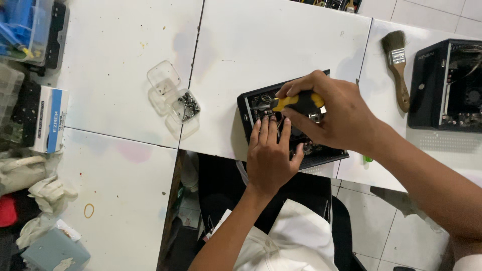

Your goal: The person uses a screwdriver to tighten screws on the internal components of a computer case. They manipulate wires and adjust parts within the open case while working at a white table.

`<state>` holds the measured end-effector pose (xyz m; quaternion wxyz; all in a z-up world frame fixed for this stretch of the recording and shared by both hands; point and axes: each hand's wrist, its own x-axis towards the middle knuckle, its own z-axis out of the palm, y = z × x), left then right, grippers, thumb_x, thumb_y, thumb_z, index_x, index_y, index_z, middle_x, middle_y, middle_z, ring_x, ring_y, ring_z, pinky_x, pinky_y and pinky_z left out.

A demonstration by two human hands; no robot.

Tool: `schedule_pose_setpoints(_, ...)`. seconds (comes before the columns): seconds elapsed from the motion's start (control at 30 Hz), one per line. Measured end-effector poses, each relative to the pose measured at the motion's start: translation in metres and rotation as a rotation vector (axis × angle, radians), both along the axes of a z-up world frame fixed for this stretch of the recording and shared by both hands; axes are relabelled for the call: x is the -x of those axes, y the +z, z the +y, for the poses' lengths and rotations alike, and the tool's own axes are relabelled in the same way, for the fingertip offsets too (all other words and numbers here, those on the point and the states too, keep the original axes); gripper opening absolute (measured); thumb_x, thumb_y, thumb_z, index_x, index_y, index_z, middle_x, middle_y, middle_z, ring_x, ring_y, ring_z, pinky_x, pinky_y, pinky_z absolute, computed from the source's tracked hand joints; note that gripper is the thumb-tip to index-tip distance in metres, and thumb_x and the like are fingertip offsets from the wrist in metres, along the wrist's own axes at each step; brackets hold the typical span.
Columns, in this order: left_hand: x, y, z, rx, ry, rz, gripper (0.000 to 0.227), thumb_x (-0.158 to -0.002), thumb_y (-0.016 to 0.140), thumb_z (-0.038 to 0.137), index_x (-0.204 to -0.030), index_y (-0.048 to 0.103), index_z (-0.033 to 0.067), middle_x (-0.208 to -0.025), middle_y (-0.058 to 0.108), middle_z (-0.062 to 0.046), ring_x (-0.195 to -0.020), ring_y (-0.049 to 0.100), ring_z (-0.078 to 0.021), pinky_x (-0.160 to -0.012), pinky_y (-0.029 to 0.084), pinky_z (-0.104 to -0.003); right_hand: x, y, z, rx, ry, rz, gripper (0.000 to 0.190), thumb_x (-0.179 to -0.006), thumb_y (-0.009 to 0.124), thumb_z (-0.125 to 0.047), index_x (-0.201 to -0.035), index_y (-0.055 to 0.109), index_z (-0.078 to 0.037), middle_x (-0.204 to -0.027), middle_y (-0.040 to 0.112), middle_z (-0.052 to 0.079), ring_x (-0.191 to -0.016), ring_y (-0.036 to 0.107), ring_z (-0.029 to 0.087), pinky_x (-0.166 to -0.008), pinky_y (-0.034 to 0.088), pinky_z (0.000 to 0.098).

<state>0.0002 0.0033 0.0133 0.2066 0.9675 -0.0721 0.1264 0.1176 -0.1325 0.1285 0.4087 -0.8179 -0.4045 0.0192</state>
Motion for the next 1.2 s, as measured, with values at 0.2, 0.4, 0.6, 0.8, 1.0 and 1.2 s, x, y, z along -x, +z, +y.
schedule_pose_setpoints(0.2, 0.005, -0.008, 0.006, 0.278, -0.008, -0.178, 0.03, -0.097, 0.076, 0.02, -0.122, 0.077, 0.0044, -0.133, 0.074, -0.022, -0.134, 0.066, -0.0419, -0.117, 0.049, -0.058, 0.007, 0.036, -0.012, -0.004, -0.056, -0.008, 0.034, -0.102, 0.079, -0.009, -0.122, 0.052, -0.001, -0.116, 0.078, 0.015, -0.109, 0.081, 0.031, -0.092, 0.065, 0.0363)
schedule_pose_setpoints(0.4, -0.009, -0.003, 0.031, 0.501, 0.084, -0.305, 0.039, -0.097, 0.08, 0.002, -0.133, 0.065, 0.004, -0.125, 0.073, -0.015, -0.118, 0.07, -0.0289, -0.11, 0.062, -0.041, 0.016, 0.059, -0.032, 0.035, -0.112, -0.075, 0.034, -0.105, 0.078, -0.013, -0.123, 0.052, 0.0, -0.118, 0.079, 0.015, -0.114, 0.081, 0.033, -0.088, 0.065, 0.0355)
schedule_pose_setpoints(0.6, -0.036, 0.001, 0.049, 0.436, 0.047, -0.26, 0.057, -0.088, 0.092, 0.001, -0.139, 0.067, -0.0043, -0.131, 0.075, -0.02, -0.123, 0.072, -0.0329, -0.109, 0.063, -0.045, 0.024, 0.073, -0.036, 0.022, -0.104, -0.095, 0.035, -0.103, 0.079, -0.005, -0.121, 0.051, 0.004, -0.118, 0.077, 0.021, -0.113, 0.081, 0.036, -0.091, 0.067, 0.0389)
schedule_pose_setpoints(0.8, -0.037, -0.005, 0.043, 0.562, 0.002, -0.27, 0.057, -0.088, 0.093, 0.006, -0.139, 0.068, 0.0019, -0.122, 0.08, -0.018, -0.113, 0.079, -0.0283, -0.101, 0.067, -0.039, 0.032, 0.078, -0.041, 0.022, -0.127, -0.108, 0.033, -0.105, 0.077, -0.009, -0.123, 0.051, 0.002, -0.117, 0.078, 0.017, -0.114, 0.081, 0.034, -0.09, 0.065, 0.0358)
schedule_pose_setpoints(1.0, -0.035, 0.006, 0.036, 0.63, -0.029, -0.353, 0.033, -0.093, 0.086, -0.003, -0.125, 0.075, -0.0017, -0.111, 0.082, -0.016, -0.101, 0.082, -0.0262, -0.091, 0.071, -0.034, 0.037, 0.079, -0.046, -0.001, -0.122, -0.095, 0.034, -0.104, 0.077, -0.007, -0.123, 0.051, 0.003, -0.117, 0.078, 0.019, -0.112, 0.081, 0.033, -0.09, 0.066, 0.0366)
schedule_pose_setpoints(1.2, -0.036, -0.01, 0.058, 0.567, 0.092, -0.288, 0.033, -0.097, 0.083, 0.008, -0.128, 0.073, 0.0021, -0.116, 0.08, -0.02, -0.105, 0.08, -0.0274, -0.097, 0.069, -0.038, 0.04, 0.072, -0.058, -0.016, -0.152, -0.109, 0.036, -0.104, 0.08, -0.002, -0.123, 0.05, 0.006, -0.116, 0.076, 0.023, -0.118, 0.08, 0.038, -0.095, 0.065, 0.038)
